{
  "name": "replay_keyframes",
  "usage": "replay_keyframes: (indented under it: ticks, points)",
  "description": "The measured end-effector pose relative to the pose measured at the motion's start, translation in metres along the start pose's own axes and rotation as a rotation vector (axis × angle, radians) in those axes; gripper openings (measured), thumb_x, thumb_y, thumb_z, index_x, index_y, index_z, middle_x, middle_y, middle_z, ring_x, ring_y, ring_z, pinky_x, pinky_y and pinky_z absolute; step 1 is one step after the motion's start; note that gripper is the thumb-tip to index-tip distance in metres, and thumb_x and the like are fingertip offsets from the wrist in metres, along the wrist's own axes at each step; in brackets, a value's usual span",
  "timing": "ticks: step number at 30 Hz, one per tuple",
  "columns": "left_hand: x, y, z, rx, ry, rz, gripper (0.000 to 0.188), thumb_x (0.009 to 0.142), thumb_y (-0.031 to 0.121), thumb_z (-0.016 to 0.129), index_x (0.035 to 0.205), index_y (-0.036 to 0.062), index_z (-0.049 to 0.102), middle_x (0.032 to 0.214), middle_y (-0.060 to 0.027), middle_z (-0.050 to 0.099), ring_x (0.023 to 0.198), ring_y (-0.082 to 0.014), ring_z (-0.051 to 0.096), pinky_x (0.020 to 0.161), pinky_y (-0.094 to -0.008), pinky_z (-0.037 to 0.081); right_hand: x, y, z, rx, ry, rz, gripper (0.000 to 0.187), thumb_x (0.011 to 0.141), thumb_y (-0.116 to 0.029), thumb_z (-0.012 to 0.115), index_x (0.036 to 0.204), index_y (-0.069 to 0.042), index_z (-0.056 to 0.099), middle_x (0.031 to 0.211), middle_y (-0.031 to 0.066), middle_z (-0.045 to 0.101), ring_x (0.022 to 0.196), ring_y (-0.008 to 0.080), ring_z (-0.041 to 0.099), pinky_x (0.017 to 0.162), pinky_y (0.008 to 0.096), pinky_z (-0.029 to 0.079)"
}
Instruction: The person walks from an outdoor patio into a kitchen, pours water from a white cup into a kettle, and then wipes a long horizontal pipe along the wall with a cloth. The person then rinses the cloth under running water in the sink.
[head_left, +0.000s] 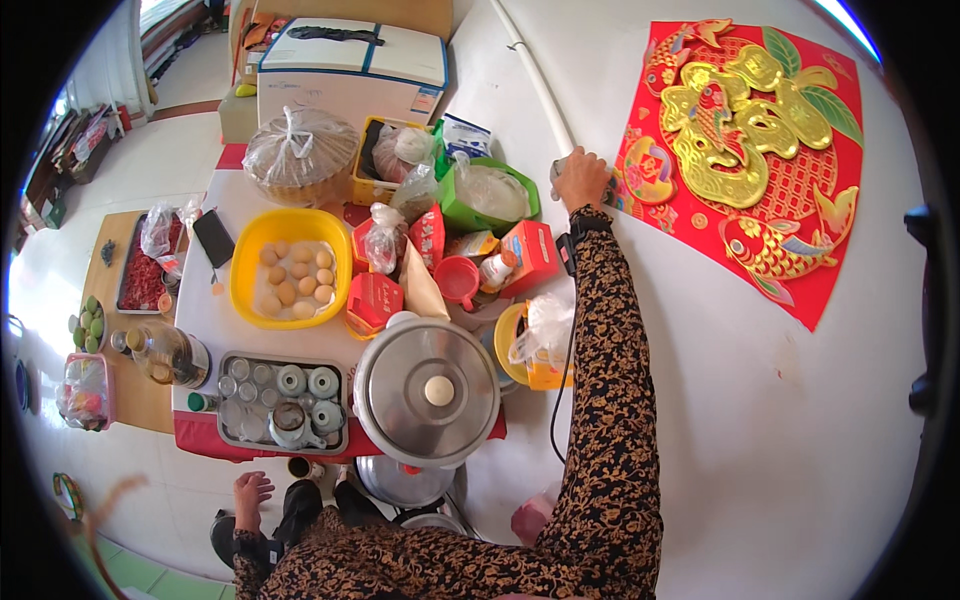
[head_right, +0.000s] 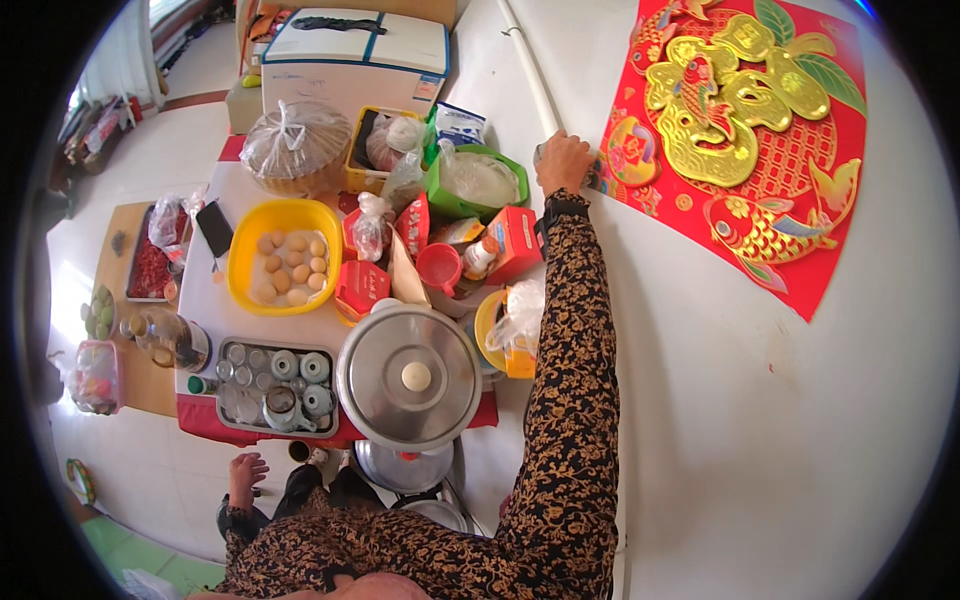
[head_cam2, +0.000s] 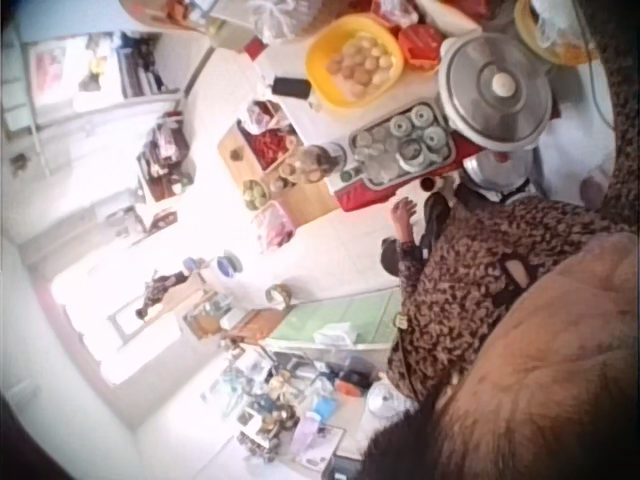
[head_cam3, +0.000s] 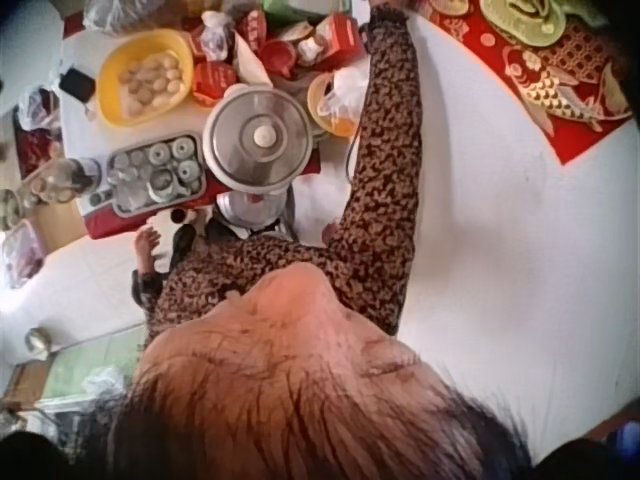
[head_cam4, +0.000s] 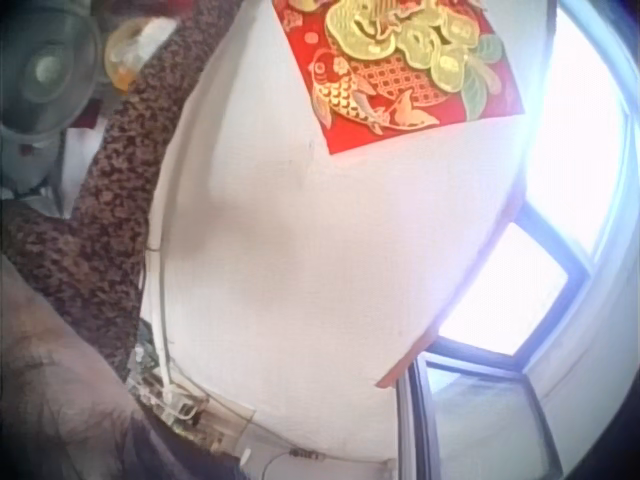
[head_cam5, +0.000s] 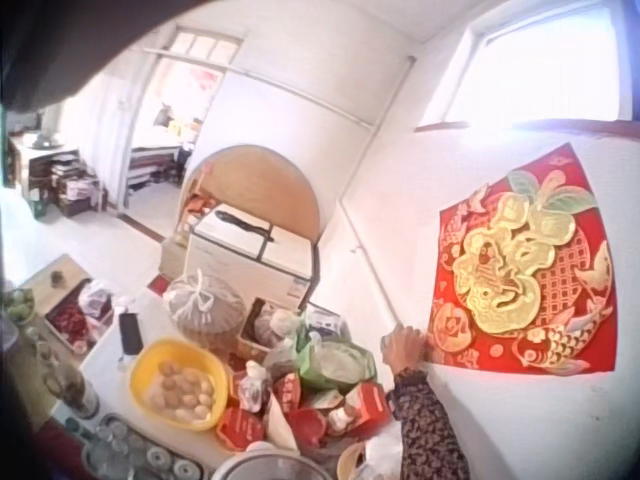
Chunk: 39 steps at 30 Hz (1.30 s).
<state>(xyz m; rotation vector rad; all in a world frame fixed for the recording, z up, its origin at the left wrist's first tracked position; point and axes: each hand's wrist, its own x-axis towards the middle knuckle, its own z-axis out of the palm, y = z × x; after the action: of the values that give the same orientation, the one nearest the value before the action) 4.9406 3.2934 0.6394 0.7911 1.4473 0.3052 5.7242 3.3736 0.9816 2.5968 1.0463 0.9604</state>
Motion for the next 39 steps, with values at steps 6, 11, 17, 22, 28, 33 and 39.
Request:
replay_keyframes:
  ticks: [6, 11, 17, 22, 28, 33, 39]
  points:
    - [-0.012, -0.019, -0.001, -0.089, 0.066, -0.055, 0.026, 0.093, 0.02, 0.055, 0.105, -0.0008, 0.064, 0.087, -0.0124, 0.069, 0.072, -0.0226, 0.071, 0.058, -0.0299, 0.054, 0.057, -0.011, 0.035, 0.077, 0.021, 0.033, 0.026, 0.08, -0.026, 0.07, 0.098, -0.007, 0.065, 0.097, 0.0135, 0.07, 0.094, 0.0307, 0.068, 0.078, 0.0428, 0.056]
    - [-0.032, -0.016, 0.007, -0.056, 0.168, -0.026, 0.026, 0.094, 0.02, 0.056, 0.105, -0.0023, 0.064, 0.085, -0.0116, 0.069, 0.071, -0.0214, 0.07, 0.059, -0.0291, 0.054, 0.092, -0.023, 0.063, 0.131, 0.086, 0.079, 0.029, 0.079, -0.027, 0.071, 0.098, -0.006, 0.065, 0.095, 0.0149, 0.07, 0.092, 0.0327, 0.069, 0.078, 0.0441, 0.056]
    - [-0.049, -0.021, 0.005, 0.073, 0.169, 0.069, 0.023, 0.091, 0.014, 0.059, 0.102, -0.0052, 0.064, 0.082, -0.0116, 0.067, 0.067, -0.0205, 0.069, 0.054, -0.0282, 0.054, 0.1, -0.025, 0.065, 0.154, 0.072, 0.049, 0.027, 0.08, -0.025, 0.069, 0.101, -0.009, 0.065, 0.102, 0.0148, 0.066, 0.095, 0.034, 0.066, 0.074, 0.0473, 0.056]
    - [-0.049, -0.034, -0.016, 0.118, 0.126, 0.072, 0.03, 0.093, 0.022, 0.059, 0.104, -0.0056, 0.064, 0.087, -0.0127, 0.068, 0.073, -0.0202, 0.069, 0.062, -0.0301, 0.055, 0.07, -0.003, 0.038, 0.184, -0.031, -0.206, 0.034, 0.077, -0.026, 0.073, 0.106, -0.011, 0.064, 0.109, 0.0145, 0.064, 0.1, 0.0386, 0.063, 0.083, 0.0462, 0.055]
    - [-0.024, -0.037, -0.028, 0.091, 0.043, 0.058, 0.029, 0.094, 0.021, 0.059, 0.11, -0.0028, 0.064, 0.09, -0.0121, 0.069, 0.075, -0.0201, 0.07, 0.06, -0.029, 0.054, 0.022, 0.02, -0.018, 0.235, -0.346, -0.282, 0.047, 0.076, -0.04, 0.067, 0.115, -0.014, 0.068, 0.119, 0.018, 0.061, 0.111, 0.0409, 0.059, 0.093, 0.0495, 0.051]
    - [-0.005, -0.038, -0.037, 0.135, -0.05, 0.076, 0.028, 0.093, 0.02, 0.058, 0.111, -0.0013, 0.063, 0.09, -0.0111, 0.069, 0.076, -0.0198, 0.071, 0.059, -0.0281, 0.054, -0.04, 0.03, -0.042, 0.213, -0.262, -0.192, 0.033, 0.079, -0.028, 0.064, 0.108, -0.016, 0.072, 0.115, 0.0162, 0.064, 0.109, 0.0406, 0.06, 0.091, 0.0493, 0.052]
    - [0.022, -0.048, -0.058, 0.197, -0.174, 0.076, 0.029, 0.094, 0.018, 0.053, 0.111, -0.002, 0.064, 0.09, -0.0116, 0.068, 0.075, -0.0215, 0.071, 0.063, -0.0304, 0.055, -0.111, 0.059, -0.076, 0.242, -0.264, -0.075, 0.024, 0.08, -0.023, 0.062, 0.101, -0.018, 0.072, 0.107, 0.0195, 0.064, 0.098, 0.0414, 0.063, 0.084, 0.0496, 0.054]
